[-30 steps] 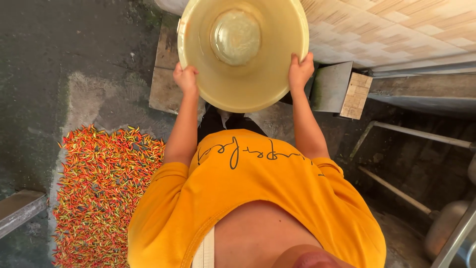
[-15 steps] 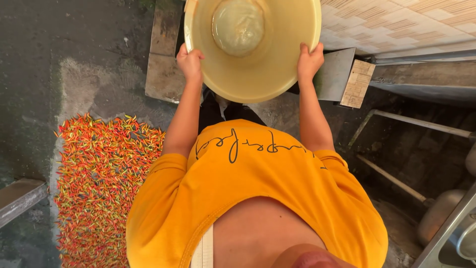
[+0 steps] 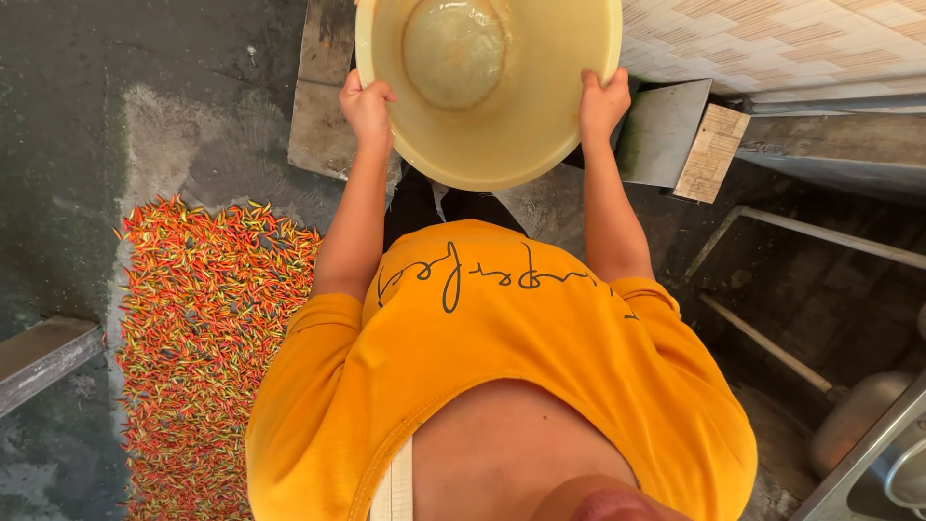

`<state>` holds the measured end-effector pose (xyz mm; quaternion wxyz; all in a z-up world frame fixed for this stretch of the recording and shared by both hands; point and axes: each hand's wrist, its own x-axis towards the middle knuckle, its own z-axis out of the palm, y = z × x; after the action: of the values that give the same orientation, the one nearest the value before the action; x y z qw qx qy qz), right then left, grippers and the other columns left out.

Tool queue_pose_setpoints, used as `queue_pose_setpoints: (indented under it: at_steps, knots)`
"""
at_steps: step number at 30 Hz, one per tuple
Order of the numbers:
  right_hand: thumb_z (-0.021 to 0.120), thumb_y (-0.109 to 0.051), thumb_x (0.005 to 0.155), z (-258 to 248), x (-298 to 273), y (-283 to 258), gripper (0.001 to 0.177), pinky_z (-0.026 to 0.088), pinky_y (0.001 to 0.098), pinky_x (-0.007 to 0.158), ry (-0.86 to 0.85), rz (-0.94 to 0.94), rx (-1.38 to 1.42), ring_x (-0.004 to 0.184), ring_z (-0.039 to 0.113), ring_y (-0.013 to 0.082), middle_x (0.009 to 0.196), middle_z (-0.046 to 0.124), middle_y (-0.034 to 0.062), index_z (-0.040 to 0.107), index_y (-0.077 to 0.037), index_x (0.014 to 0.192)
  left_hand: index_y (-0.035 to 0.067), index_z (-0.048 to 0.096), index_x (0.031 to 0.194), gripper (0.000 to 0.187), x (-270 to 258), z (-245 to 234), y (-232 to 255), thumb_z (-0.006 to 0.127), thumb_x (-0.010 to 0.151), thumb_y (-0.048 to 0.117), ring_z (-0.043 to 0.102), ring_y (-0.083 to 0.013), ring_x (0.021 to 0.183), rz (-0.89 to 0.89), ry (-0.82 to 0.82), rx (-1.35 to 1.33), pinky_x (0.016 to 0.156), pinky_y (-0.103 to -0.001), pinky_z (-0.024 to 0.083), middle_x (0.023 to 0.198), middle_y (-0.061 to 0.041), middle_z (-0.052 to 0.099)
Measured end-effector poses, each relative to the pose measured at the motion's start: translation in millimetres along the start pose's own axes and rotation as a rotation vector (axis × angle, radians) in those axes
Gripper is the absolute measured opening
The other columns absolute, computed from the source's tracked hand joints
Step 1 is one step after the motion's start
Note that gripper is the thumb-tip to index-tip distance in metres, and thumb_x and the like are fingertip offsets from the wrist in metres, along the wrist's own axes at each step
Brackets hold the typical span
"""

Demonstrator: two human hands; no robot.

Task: The recorder is rinsing and washing out a plastic bucket outdoors near laundry stations.

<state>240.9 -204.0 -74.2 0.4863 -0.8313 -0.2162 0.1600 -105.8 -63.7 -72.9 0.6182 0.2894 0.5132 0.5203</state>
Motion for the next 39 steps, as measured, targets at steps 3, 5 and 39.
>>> queue_pose_setpoints:
  at_steps: [3,5,39]
  knots:
    - [0.077,-0.019,0.081,4.7,0.1,11.8,0.027,0.055,0.0377,0.076,-0.002,-0.012,-0.047,0.078,0.071,0.0255,0.084,0.073,0.0149,0.063,0.001,0.092,-0.002,0.064,0.081,0.02,7.9,-7.7,-17.6,0.056,0.067,-0.015,0.054,-0.0116,0.067,0.023,-0.014,0.03,0.058,-0.027,0.044,0.076,-0.003,0.065]
    - [0.076,-0.019,0.081,7.3,-0.4,17.3,0.026,0.056,0.0377,0.076,-0.018,0.023,-0.039,0.078,0.072,0.0255,0.085,0.074,0.0146,0.064,0.001,0.092,-0.002,0.064,0.083,0.021,4.7,-5.2,-13.9,0.056,0.068,-0.014,0.054,-0.0114,0.067,0.022,-0.019,0.04,0.058,-0.027,0.044,0.076,-0.003,0.065]
    - [0.082,-0.034,0.091,139.7,-172.1,61.2,0.04,0.049,0.0531,0.062,-0.432,-0.468,-0.328,0.074,0.064,0.0434,0.079,0.065,0.0183,0.052,-0.008,0.095,0.006,0.063,0.09,0.026,25.9,66.9,-111.9,0.077,0.082,0.027,0.073,-0.0317,0.069,0.03,0.122,0.906,0.068,-0.042,0.057,0.074,-0.015,0.073]
